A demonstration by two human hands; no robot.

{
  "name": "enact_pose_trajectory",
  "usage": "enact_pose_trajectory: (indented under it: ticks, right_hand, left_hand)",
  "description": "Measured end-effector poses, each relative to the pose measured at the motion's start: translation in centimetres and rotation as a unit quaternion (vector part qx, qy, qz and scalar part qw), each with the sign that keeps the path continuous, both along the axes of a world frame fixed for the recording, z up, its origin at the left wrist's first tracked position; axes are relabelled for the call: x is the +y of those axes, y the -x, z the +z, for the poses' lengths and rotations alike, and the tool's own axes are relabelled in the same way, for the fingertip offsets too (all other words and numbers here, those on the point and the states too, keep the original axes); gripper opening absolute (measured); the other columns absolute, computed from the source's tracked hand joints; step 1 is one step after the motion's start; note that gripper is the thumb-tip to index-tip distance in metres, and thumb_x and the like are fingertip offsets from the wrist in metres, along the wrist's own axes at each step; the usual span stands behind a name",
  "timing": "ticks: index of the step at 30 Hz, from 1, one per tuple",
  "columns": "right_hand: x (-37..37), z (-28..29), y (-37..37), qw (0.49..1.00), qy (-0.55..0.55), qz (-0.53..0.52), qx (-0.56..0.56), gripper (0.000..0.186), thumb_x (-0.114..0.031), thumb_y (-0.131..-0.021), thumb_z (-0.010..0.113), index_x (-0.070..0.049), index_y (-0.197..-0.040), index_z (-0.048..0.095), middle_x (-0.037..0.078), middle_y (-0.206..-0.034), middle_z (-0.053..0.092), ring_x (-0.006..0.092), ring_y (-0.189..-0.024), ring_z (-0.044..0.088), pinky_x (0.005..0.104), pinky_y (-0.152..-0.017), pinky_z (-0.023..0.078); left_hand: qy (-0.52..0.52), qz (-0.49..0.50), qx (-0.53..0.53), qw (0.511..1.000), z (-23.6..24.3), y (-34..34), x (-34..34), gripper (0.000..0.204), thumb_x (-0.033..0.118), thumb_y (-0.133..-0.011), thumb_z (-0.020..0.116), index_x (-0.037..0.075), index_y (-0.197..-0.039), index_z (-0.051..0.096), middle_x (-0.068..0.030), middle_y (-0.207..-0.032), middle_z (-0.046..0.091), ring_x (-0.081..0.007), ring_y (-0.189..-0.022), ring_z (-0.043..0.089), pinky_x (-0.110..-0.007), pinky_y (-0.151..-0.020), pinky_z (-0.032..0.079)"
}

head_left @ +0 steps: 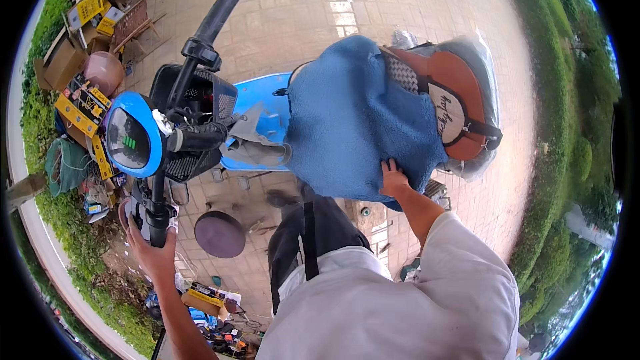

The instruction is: The person uses a cordless drill to remove screws from the front basket of a blue electric scooter. After removing the basket, the person wipes the scooter's handlebars and dashboard with a cloth.

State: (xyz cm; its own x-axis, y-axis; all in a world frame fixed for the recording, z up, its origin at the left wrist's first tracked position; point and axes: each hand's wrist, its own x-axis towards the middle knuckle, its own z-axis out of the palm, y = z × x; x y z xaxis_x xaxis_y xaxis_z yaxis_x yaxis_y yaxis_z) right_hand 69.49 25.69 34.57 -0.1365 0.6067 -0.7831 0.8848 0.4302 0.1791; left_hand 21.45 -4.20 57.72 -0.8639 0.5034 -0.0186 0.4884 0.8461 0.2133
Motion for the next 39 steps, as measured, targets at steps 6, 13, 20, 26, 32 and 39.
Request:
enact_pose_trajectory:
  ticks: [6, 13, 20, 26, 32, 39]
  right_hand:
    - [4.2, 5.6, 6.2, 0.927, -0.157, -0.001, 0.342, 0.026, -0.021, -0.078, 0.069, -0.005, -0.096, 0.063, 0.013, -0.100, 0.060, 0.0326, -0.092, 0.060, 0.0423, -0.082, 0.050]
    - [19.7, 7.6, 13.7, 0.973, -0.186, 0.077, 0.113, 0.030, -0.019, -0.078, 0.067, -0.002, -0.103, 0.063, 0.015, -0.118, 0.058, 0.0327, -0.111, 0.054, 0.0442, -0.089, 0.047]
    - [25.1, 13.0, 16.8, 0.929, -0.296, -0.055, 0.214, 0.029, -0.023, -0.085, 0.055, 0.001, -0.097, 0.066, 0.023, -0.095, 0.066, 0.0380, -0.093, 0.064, 0.0452, -0.079, 0.051]
    - [24.6, -1.2, 18.6, 0.928, -0.170, -0.117, 0.310, 0.052, -0.039, -0.081, 0.066, 0.003, -0.111, 0.060, 0.024, -0.113, 0.060, 0.0360, -0.109, 0.057, 0.0412, -0.094, 0.043]
    - [21.2, 2.9, 26.0, 0.895, 0.011, -0.058, 0.441, 0.031, -0.015, -0.079, 0.056, -0.007, -0.107, 0.067, 0.014, -0.106, 0.066, 0.0265, -0.104, 0.060, 0.0371, -0.094, 0.043]
    - [30.1, 17.7, 26.1, 0.700, 0.093, -0.200, 0.679, 0.025, 0.000, -0.075, 0.047, 0.002, -0.090, 0.066, 0.005, -0.075, 0.058, 0.0111, -0.068, 0.050, 0.0215, -0.061, 0.040]
  left_hand:
    - [-0.004, -0.020, -0.015, 1.000, -0.3, 0.4, -1.1, 0.086, 0.023, -0.064, 0.075, 0.002, -0.138, 0.036, -0.0226, -0.126, 0.046, -0.0402, -0.116, 0.045, -0.047, -0.097, 0.036]
    - [-0.001, -0.046, 0.004, 0.999, -0.8, 1.0, -1.6, 0.087, 0.020, -0.063, 0.076, 0.003, -0.138, 0.035, -0.0161, -0.139, 0.040, -0.0385, -0.124, 0.041, -0.047, -0.101, 0.036]
    - [0.017, 0.028, -0.041, 0.999, 0.1, 0.1, -0.7, 0.090, 0.022, -0.063, 0.077, 0.003, -0.139, 0.034, -0.0184, -0.136, 0.041, -0.0383, -0.123, 0.042, -0.047, -0.101, 0.036]
    - [0.004, -0.028, -0.003, 1.000, 0.1, 0.6, -1.0, 0.092, 0.023, -0.061, 0.078, 0.002, -0.139, 0.034, -0.0233, -0.130, 0.043, -0.0413, -0.120, 0.043, -0.048, -0.099, 0.037]
    - [0.002, -0.003, -0.027, 1.000, -0.1, 0.3, -1.1, 0.090, 0.020, -0.061, 0.078, 0.002, -0.138, 0.035, -0.0248, -0.129, 0.042, -0.0428, -0.117, 0.044, -0.048, -0.096, 0.039]
    - [0.002, -0.004, -0.025, 1.000, 0.1, 0.1, -1.1, 0.091, 0.018, -0.060, 0.078, 0.004, -0.139, 0.035, -0.0239, -0.128, 0.043, -0.0427, -0.116, 0.045, -0.049, -0.096, 0.039]
